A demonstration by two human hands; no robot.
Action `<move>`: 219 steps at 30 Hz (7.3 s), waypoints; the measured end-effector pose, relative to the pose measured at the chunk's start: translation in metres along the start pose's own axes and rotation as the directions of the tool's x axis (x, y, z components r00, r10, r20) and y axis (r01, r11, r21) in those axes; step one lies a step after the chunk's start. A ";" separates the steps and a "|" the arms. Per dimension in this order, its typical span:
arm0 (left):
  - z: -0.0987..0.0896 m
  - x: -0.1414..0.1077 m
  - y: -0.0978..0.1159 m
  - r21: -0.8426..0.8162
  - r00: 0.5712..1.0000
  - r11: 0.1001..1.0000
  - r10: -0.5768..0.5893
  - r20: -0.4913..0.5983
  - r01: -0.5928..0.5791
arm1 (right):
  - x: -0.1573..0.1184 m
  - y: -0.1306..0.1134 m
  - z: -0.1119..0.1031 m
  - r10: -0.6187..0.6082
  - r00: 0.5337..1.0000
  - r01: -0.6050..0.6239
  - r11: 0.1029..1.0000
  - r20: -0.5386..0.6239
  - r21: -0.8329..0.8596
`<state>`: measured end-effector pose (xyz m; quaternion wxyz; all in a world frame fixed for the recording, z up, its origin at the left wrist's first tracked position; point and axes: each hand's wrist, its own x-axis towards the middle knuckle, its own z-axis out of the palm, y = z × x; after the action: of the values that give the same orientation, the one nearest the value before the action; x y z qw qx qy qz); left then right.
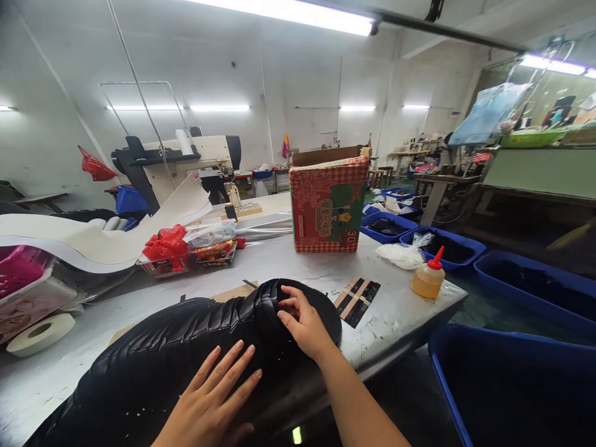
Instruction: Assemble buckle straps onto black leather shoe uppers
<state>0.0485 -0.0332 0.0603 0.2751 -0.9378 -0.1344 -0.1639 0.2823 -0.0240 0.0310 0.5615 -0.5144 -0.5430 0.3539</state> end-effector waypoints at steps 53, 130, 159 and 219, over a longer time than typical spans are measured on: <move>0.008 -0.017 0.015 -0.273 0.981 0.957 -0.140 -0.137 0.099 | -0.002 -0.037 0.022 -0.309 0.903 0.424 0.541 0.298 -0.726; -0.021 -0.048 0.022 -0.370 0.853 0.928 -0.220 -0.473 0.035 | 0.003 -0.084 0.126 -0.221 0.759 0.635 0.457 0.613 -0.622; -0.028 -0.065 0.027 -0.392 0.846 0.915 -0.282 -0.451 0.096 | 0.003 -0.091 0.170 -0.277 0.777 0.630 0.377 0.566 -0.680; -0.030 -0.093 0.045 -0.392 0.914 0.892 -0.333 -0.231 0.225 | -0.002 -0.096 0.223 -0.113 0.603 0.780 0.290 0.790 -0.554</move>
<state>-0.0281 -0.1012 0.0273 0.0904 -0.9077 -0.1949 -0.3604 0.0494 -0.0044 0.0963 0.0795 -0.3849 -0.9193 -0.0216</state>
